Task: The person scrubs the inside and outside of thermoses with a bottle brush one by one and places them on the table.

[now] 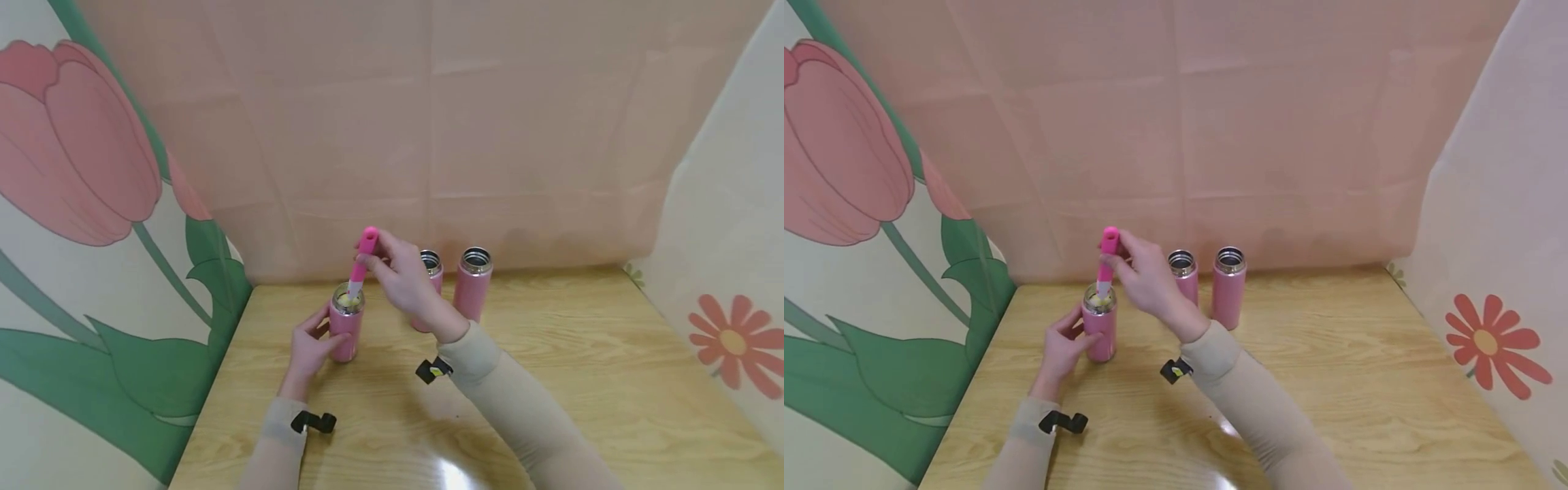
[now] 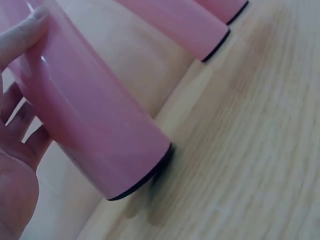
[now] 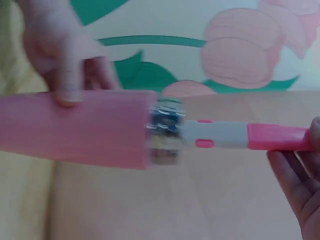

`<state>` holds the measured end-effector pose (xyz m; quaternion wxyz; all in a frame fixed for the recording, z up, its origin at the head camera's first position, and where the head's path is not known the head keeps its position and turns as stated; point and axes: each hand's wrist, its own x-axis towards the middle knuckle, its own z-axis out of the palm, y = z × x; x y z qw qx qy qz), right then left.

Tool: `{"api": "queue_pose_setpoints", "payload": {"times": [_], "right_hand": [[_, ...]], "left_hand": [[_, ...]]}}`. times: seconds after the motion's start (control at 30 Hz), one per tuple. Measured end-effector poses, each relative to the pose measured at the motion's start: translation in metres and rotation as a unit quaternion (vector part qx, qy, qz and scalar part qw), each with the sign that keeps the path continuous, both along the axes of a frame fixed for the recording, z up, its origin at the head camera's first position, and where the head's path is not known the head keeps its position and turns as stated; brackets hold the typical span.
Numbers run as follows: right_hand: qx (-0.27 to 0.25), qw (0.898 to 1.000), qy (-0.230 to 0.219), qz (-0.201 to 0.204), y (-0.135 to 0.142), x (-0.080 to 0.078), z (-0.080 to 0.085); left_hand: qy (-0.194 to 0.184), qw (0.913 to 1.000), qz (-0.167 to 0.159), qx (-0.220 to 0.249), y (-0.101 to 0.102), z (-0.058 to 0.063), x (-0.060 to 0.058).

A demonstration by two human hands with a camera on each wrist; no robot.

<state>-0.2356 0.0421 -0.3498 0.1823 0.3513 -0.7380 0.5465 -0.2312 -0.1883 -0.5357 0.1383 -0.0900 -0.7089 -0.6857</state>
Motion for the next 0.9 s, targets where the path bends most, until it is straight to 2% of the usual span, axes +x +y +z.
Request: {"api": "queue_pose_setpoints", "payload": {"times": [0.23,0.4,0.57,0.77,0.9], "right_hand": [[-0.022,0.997,0.078,0.000,0.007,0.012,0.018],[-0.051,0.994,0.100,-0.013,0.015,0.022,0.027],[-0.108,0.990,0.087,-0.034,0.028,0.028,0.030],[-0.154,0.984,0.055,-0.064,0.046,0.028,0.027],[-0.185,0.980,0.027,-0.074,0.058,0.026,0.023]], "left_hand": [[0.027,0.9996,-0.005,-0.006,0.000,0.005,0.000],[0.065,0.9976,-0.007,-0.022,-0.002,0.011,0.001],[0.116,0.9919,-0.034,-0.039,-0.003,0.015,-0.001],[0.165,0.9822,-0.071,-0.053,0.000,0.015,-0.004],[0.183,0.9774,-0.090,-0.057,0.002,0.015,-0.004]]}}
